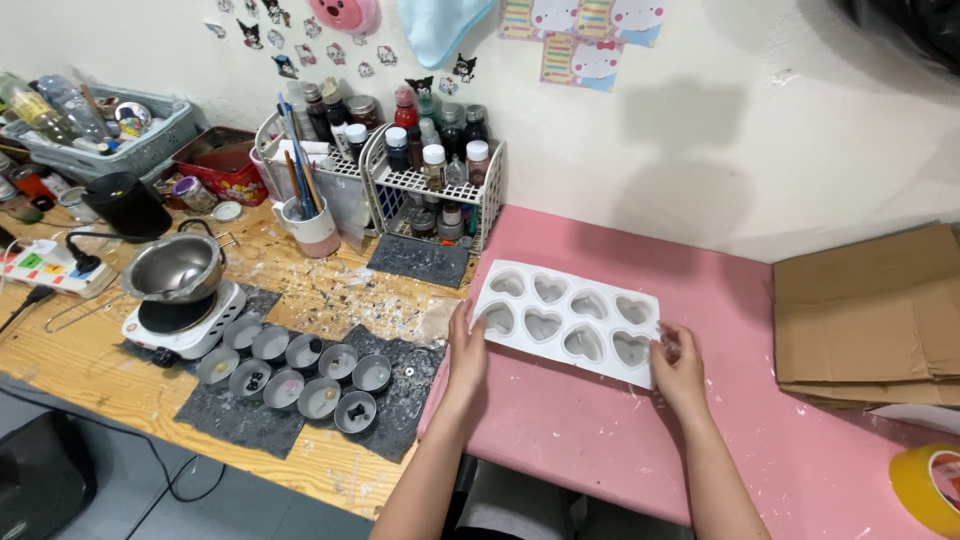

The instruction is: The recorder is shown packaging heart shaped wax and smaller circular shapes into small clear plastic bags.

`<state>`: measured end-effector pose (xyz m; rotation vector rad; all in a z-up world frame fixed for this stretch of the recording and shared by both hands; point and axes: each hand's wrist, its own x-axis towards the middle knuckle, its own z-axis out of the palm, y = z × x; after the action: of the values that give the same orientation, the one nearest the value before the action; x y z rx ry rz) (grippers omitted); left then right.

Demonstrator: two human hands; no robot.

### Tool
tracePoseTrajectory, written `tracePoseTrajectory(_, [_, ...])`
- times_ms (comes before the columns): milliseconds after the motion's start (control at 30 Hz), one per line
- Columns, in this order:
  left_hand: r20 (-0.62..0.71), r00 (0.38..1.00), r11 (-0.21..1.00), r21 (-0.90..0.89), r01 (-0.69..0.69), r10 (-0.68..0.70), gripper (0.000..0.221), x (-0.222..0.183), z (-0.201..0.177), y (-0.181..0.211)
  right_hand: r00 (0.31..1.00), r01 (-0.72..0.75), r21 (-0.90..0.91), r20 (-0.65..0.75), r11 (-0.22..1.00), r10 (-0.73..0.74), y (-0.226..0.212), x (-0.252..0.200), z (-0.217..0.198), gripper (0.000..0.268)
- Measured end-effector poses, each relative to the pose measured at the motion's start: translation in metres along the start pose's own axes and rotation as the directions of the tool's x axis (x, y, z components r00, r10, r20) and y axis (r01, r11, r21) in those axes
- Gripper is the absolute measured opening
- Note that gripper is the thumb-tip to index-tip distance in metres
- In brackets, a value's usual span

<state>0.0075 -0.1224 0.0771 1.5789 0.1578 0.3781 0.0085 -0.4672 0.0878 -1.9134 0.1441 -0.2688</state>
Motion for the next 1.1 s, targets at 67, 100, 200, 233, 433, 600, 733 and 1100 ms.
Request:
tracePoseTrajectory(67, [0.068,0.997,0.997,0.056,-0.051,0.047,0.051,-0.036,-0.019,0.036,0.972,0.191,-0.181,-0.099,0.965,-0.211,-0.029,-0.016,0.01,0.04])
tracePoseTrajectory(100, [0.144,0.985,0.989,0.104,-0.109,0.094,0.049,-0.053,-0.029,0.055,0.89,0.349,-0.371,-0.157,0.86,-0.429,-0.043,-0.025,0.015,0.042])
tracePoseTrajectory(200, [0.234,0.967,0.952,0.257,-0.164,0.104,0.038,-0.092,-0.062,0.04,0.774,0.599,-0.332,0.007,0.728,-0.633,-0.065,-0.045,0.054,0.036])
tracePoseTrajectory(233, [0.226,0.969,0.953,0.259,-0.159,0.1,0.038,-0.102,-0.072,0.042,0.773,0.603,-0.328,0.015,0.727,-0.634,-0.089,-0.059,0.076,0.036])
tracePoseTrajectory(433, [0.057,0.985,0.813,0.557,-0.167,0.164,0.044,-0.135,-0.114,0.026,0.549,0.554,0.069,0.718,0.83,-0.427,-0.161,-0.104,0.213,0.05])
tracePoseTrajectory(600, [0.02,0.981,0.613,0.778,-0.137,0.193,0.063,-0.131,-0.116,0.016,0.197,0.677,0.255,0.841,0.691,-0.504,-0.114,-0.085,0.33,0.088])
tracePoseTrajectory(733, [-0.046,0.985,0.692,0.717,-0.081,0.163,0.058,-0.131,-0.119,0.008,0.244,0.641,0.169,0.88,0.749,-0.407,-0.123,-0.08,0.349,0.09])
tracePoseTrajectory(1100, [-0.032,0.997,0.534,0.846,-0.007,0.064,0.076,-0.128,-0.108,-0.021,0.34,0.603,0.167,0.831,0.781,-0.44,-0.126,-0.057,0.346,0.073])
